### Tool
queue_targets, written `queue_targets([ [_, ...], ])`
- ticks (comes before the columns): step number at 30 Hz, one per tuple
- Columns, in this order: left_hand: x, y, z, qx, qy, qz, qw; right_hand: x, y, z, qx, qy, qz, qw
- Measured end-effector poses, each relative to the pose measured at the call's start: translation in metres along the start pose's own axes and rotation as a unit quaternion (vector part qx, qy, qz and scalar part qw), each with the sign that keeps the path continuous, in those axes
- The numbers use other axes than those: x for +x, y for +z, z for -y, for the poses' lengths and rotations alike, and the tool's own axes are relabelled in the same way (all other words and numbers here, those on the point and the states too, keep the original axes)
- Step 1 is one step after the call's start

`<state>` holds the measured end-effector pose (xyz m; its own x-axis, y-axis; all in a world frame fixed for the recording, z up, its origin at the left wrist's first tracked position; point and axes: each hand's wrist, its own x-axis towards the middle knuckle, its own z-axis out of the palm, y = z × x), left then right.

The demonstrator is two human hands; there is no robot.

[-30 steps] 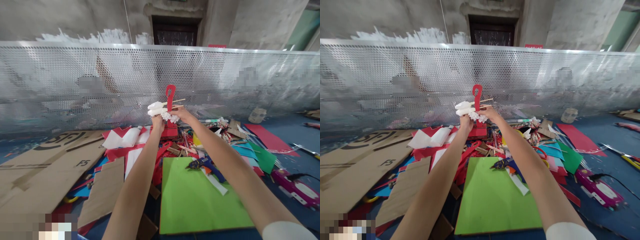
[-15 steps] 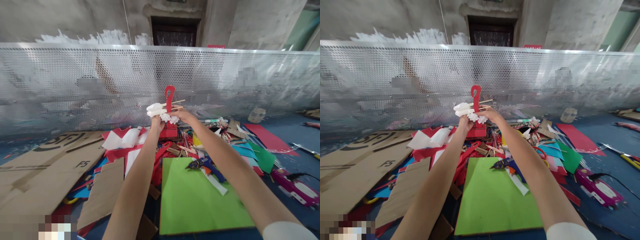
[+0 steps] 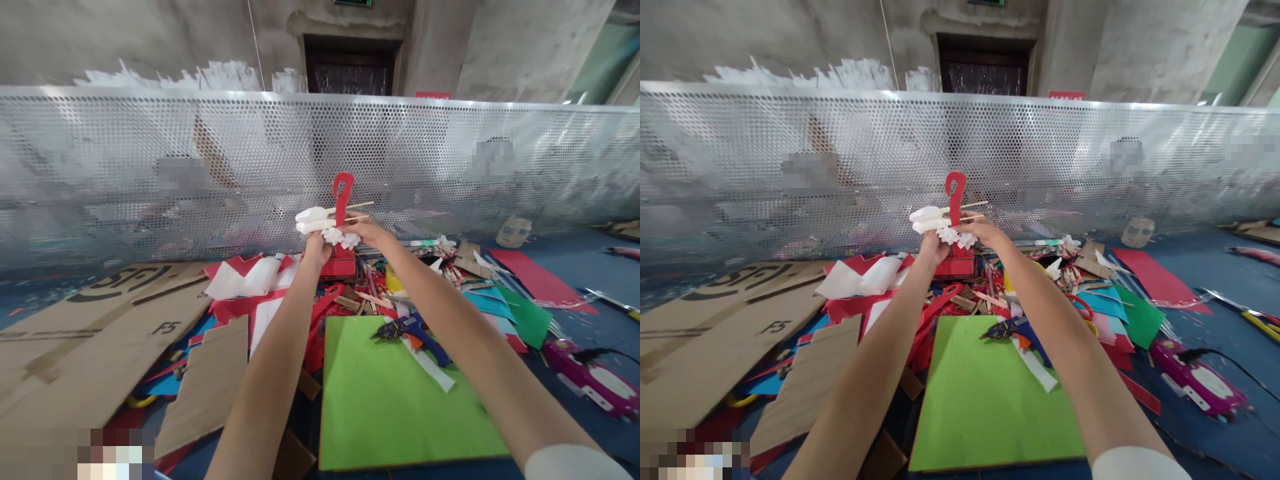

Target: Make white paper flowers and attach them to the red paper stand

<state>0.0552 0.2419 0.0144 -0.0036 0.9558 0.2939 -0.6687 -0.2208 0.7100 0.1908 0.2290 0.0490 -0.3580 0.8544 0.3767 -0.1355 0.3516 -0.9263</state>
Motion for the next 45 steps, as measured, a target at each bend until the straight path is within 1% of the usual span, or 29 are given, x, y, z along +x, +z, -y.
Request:
queue_targets([
  [3, -0.003, 0.002, 0.001, -0.031, -0.018, 0.039, 0.999, -0.001, 0.001, -0.002, 0.006, 0.0, -0.014, 1.0],
  [4, -0.003, 0.002, 0.002, -0.032, -0.017, 0.044, 0.998, -0.001, 0.003, -0.002, 0.008, -0.003, -0.023, 1.0],
  [7, -0.004, 0.001, 0.003, -0.031, 0.001, 0.038, 0.999, -0.001, 0.008, -0.004, 0.007, -0.021, -0.066, 0.998],
  [11, -0.004, -0.004, 0.005, -0.046, 0.044, 0.036, 0.997, 0.003, 0.014, -0.011, 0.004, -0.07, -0.122, 0.99],
  [13, -0.004, -0.007, 0.006, -0.056, 0.054, 0.04, 0.996, 0.005, 0.015, -0.014, -0.004, -0.085, -0.149, 0.985],
  [16, -0.006, -0.011, 0.007, -0.062, 0.051, 0.034, 0.996, 0.007, 0.015, -0.017, -0.021, -0.084, -0.183, 0.979],
  [18, -0.008, -0.014, 0.007, -0.047, 0.042, 0.038, 0.997, 0.007, 0.015, -0.019, -0.024, -0.082, -0.205, 0.975],
  [23, -0.011, -0.018, 0.007, 0.016, 0.043, 0.081, 0.996, 0.007, 0.016, -0.022, -0.015, -0.083, -0.255, 0.963],
  [28, -0.007, -0.024, 0.008, 0.031, 0.032, 0.089, 0.995, 0.008, 0.018, -0.028, -0.019, -0.056, -0.303, 0.951],
  [31, -0.004, -0.027, 0.012, 0.048, 0.036, 0.088, 0.994, 0.008, 0.019, -0.031, -0.027, -0.057, -0.316, 0.947],
  [34, -0.001, -0.027, 0.017, 0.078, 0.072, 0.068, 0.992, 0.006, 0.019, -0.034, -0.028, -0.082, -0.316, 0.945],
  [38, -0.001, -0.024, 0.022, 0.101, 0.112, 0.056, 0.987, -0.001, 0.015, -0.034, -0.065, -0.1, -0.292, 0.949],
  [41, -0.002, -0.023, 0.022, 0.1, 0.103, 0.053, 0.988, -0.006, 0.013, -0.033, -0.115, -0.118, -0.3, 0.94],
  [45, -0.003, -0.024, 0.02, 0.09, 0.09, 0.059, 0.99, -0.007, 0.016, -0.032, -0.148, -0.13, -0.349, 0.916],
])
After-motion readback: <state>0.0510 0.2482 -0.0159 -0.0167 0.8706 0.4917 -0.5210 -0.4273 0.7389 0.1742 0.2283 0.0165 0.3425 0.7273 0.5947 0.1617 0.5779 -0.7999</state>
